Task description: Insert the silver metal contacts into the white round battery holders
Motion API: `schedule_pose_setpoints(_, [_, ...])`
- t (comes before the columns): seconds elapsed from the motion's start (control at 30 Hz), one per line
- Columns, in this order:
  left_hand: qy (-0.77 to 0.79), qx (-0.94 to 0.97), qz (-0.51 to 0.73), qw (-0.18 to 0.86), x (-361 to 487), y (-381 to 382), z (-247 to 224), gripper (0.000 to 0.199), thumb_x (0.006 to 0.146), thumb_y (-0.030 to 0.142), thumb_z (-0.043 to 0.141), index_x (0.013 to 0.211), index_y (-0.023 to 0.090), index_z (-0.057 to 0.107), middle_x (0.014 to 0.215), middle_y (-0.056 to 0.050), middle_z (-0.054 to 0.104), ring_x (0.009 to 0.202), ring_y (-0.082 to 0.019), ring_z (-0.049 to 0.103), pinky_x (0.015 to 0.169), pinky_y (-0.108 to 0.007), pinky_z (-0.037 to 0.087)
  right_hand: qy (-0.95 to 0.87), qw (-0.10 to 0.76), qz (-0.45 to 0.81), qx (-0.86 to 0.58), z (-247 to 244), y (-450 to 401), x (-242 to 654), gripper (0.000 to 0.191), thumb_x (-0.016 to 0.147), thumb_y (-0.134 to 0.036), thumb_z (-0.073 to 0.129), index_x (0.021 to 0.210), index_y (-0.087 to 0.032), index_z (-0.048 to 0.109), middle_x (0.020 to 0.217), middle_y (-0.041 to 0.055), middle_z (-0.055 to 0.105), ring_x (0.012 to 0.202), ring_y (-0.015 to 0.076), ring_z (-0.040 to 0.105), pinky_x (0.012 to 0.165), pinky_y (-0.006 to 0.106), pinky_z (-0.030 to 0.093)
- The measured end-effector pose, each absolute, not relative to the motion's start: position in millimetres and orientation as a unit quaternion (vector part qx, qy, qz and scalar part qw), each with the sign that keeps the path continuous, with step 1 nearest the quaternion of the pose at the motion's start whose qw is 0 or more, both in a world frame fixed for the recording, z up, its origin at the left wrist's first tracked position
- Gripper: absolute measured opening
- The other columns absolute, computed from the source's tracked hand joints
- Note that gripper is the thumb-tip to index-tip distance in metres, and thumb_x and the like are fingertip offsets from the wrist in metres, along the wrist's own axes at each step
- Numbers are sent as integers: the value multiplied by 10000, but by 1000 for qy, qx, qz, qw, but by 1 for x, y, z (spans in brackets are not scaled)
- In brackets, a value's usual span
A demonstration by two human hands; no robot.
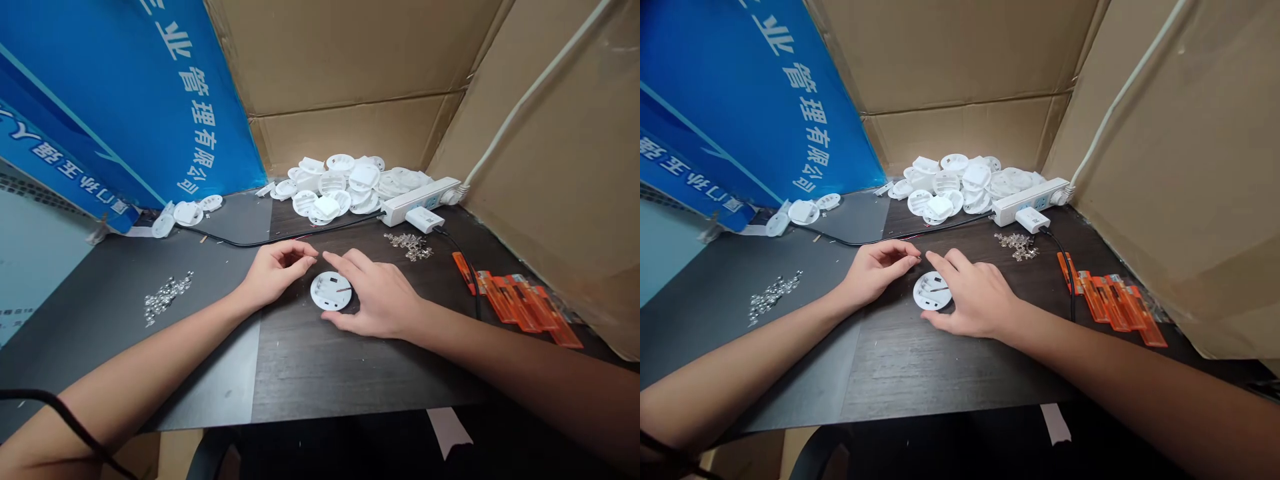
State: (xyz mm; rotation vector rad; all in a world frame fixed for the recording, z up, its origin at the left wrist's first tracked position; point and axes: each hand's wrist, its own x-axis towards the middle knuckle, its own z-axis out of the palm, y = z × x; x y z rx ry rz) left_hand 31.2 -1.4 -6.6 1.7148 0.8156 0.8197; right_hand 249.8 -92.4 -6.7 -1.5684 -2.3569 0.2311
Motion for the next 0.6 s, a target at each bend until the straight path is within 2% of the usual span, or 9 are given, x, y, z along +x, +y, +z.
schedule_pose_setpoints(0.07, [329, 725, 352, 492, 30, -1, -8, 232, 903, 357, 740, 986, 140, 739, 953, -57, 727, 843, -105, 652, 790, -216, 525, -838, 182, 87, -507, -9, -93, 253, 821, 843, -443, 625, 1585, -169, 407, 1367, 111, 565, 1029, 276, 675, 813, 468, 604])
schedule_pose_setpoints(0.13, [309, 752, 369, 451, 28, 0, -9, 194, 927, 336, 717, 984, 153, 739, 1022, -61, 721, 937, -118, 659, 870, -233, 528, -848, 216, 92, -476, -11, -93, 256, 854, 800, -380, 616, 1590, -150, 388, 1474, 119, 499, 1144, 272, 647, 879, 440, 602])
schedule_pose_setpoints(0.17, [294, 769, 373, 428, 28, 0, -8, 175, 937, 321, 705, 983, 156, 739, 1062, -66, 717, 993, -127, 660, 920, -247, 526, -844, 224, 88, -479, -11, -93, 256, 882, 795, -420, 636, 1595, -149, 382, 1494, 128, 478, 1161, 281, 641, 877, 441, 603])
schedule_pose_setpoints(0.23, [267, 803, 364, 389, 28, 0, -7, 145, 954, 288, 680, 974, 155, 734, 1108, -72, 710, 1061, -138, 658, 981, -269, 519, -821, 211, 68, -526, -11, -92, 255, 964, 799, -608, 676, 1603, -162, 384, 1455, 149, 499, 1102, 317, 658, 815, 477, 605])
schedule_pose_setpoints(0.3, [254, 829, 331, 373, 28, -3, -5, 132, 970, 261, 650, 985, 153, 725, 1096, -67, 719, 1034, -134, 672, 954, -270, 530, -793, 171, 51, -582, -11, -92, 253, 1043, 787, -776, 655, 1600, -170, 406, 1370, 161, 552, 998, 341, 679, 759, 511, 595])
schedule_pose_setpoints(0.33, [251, 838, 315, 367, 29, -4, -4, 130, 975, 249, 640, 995, 154, 726, 1085, -63, 726, 1012, -131, 678, 931, -266, 536, -786, 152, 48, -597, -10, -93, 252, 1038, 795, -799, 637, 1593, -171, 421, 1335, 160, 574, 954, 340, 684, 751, 517, 589])
schedule_pose_setpoints(0.43, [244, 859, 295, 340, 30, -7, -1, 138, 974, 227, 633, 1008, 161, 750, 1048, -50, 743, 953, -120, 689, 875, -251, 542, -795, 145, 45, -588, -10, -95, 251, 876, 870, -653, 610, 1581, -170, 441, 1331, 150, 595, 920, 298, 686, 806, 479, 580])
schedule_pose_setpoints(0.5, [241, 865, 301, 321, 31, -8, -1, 153, 972, 231, 639, 1019, 168, 771, 1022, -44, 751, 918, -113, 690, 848, -241, 543, -808, 168, 38, -563, -11, -95, 252, 853, 860, -559, 617, 1592, -167, 423, 1409, 148, 562, 956, 279, 683, 847, 448, 574])
schedule_pose_setpoints(0.6, [241, 867, 308, 308, 31, -9, -1, 184, 976, 247, 639, 1061, 178, 786, 1026, -49, 759, 914, -120, 697, 834, -243, 547, -806, 176, 34, -564, -13, -94, 253, 925, 824, -647, 658, 1577, -153, 447, 1456, 151, 534, 995, 303, 678, 861, 475, 573])
